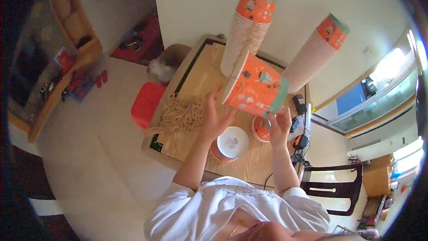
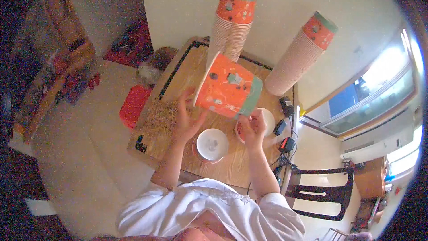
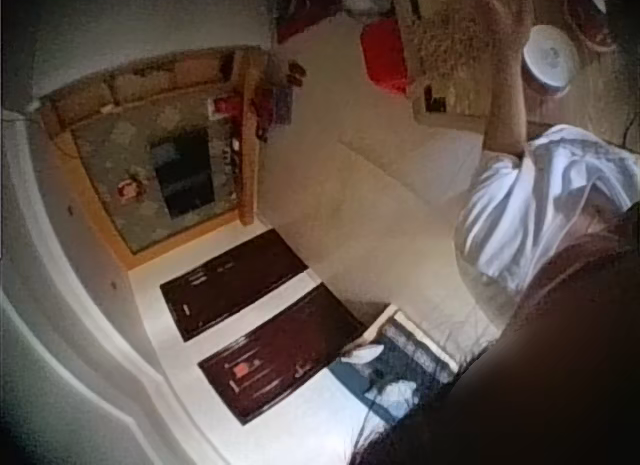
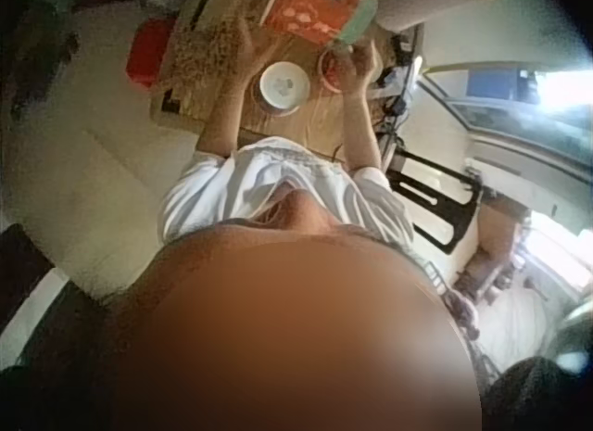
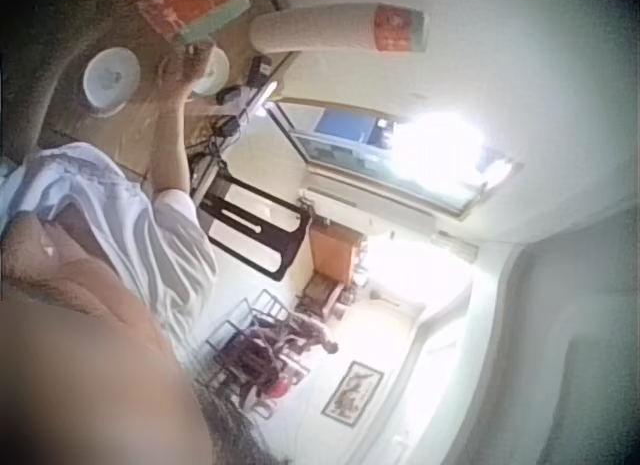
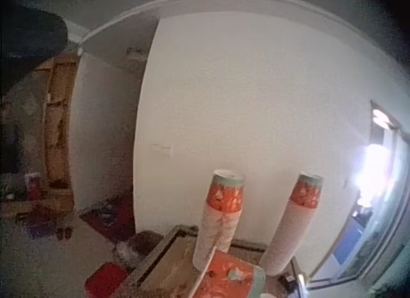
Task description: Organizing and inspecting patterned paper cups on a table.
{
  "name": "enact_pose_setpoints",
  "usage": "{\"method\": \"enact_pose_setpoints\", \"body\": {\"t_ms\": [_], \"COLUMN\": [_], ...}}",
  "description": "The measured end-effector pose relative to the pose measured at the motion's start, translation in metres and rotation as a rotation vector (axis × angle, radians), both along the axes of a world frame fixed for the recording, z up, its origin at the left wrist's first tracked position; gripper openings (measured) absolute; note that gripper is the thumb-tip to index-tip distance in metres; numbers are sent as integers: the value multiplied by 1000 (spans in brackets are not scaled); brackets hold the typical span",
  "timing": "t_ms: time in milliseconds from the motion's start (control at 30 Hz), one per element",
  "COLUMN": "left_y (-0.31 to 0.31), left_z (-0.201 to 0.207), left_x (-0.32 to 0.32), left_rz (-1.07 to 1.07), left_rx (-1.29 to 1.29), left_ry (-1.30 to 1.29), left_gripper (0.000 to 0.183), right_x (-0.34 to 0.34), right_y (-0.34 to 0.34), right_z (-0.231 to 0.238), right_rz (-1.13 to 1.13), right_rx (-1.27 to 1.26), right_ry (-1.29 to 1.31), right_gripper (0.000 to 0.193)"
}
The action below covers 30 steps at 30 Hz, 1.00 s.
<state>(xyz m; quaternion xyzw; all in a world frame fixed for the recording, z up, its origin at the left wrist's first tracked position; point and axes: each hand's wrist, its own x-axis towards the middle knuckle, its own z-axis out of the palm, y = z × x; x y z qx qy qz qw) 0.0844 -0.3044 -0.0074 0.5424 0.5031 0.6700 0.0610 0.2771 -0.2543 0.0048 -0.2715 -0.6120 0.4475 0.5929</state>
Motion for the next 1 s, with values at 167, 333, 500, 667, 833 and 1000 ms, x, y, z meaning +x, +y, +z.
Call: {"method": "enact_pose_setpoints", "body": {"t_ms": [167,333,500,667,833,1000], "left_y": [3,13,71,135,192,238], "left_z": [-34,-4,41,43,37,65], "left_x": [-16,8,42,47,12,-27], "left_rz": [-172,2,-203,-314,121,173], "left_rx": [-321,-76,26,-31,32,101], "left_ry": [185,84,-204,-157,314,483], "left_gripper": [59,59,59,50,39,30], "right_x": [15,23,29,31,-4,-23], "right_y": [10,36,112,219,269,318], "right_z": [3,27,153,267,301,311], "right_rz": [65,-78,-382,-257,-242,-185], "right_rx": [-105,237,647,923,966,1001], "right_ry": [25,-189,-595,-775,-893,-999], "right_gripper": [13,15,19,19,17,17]}}
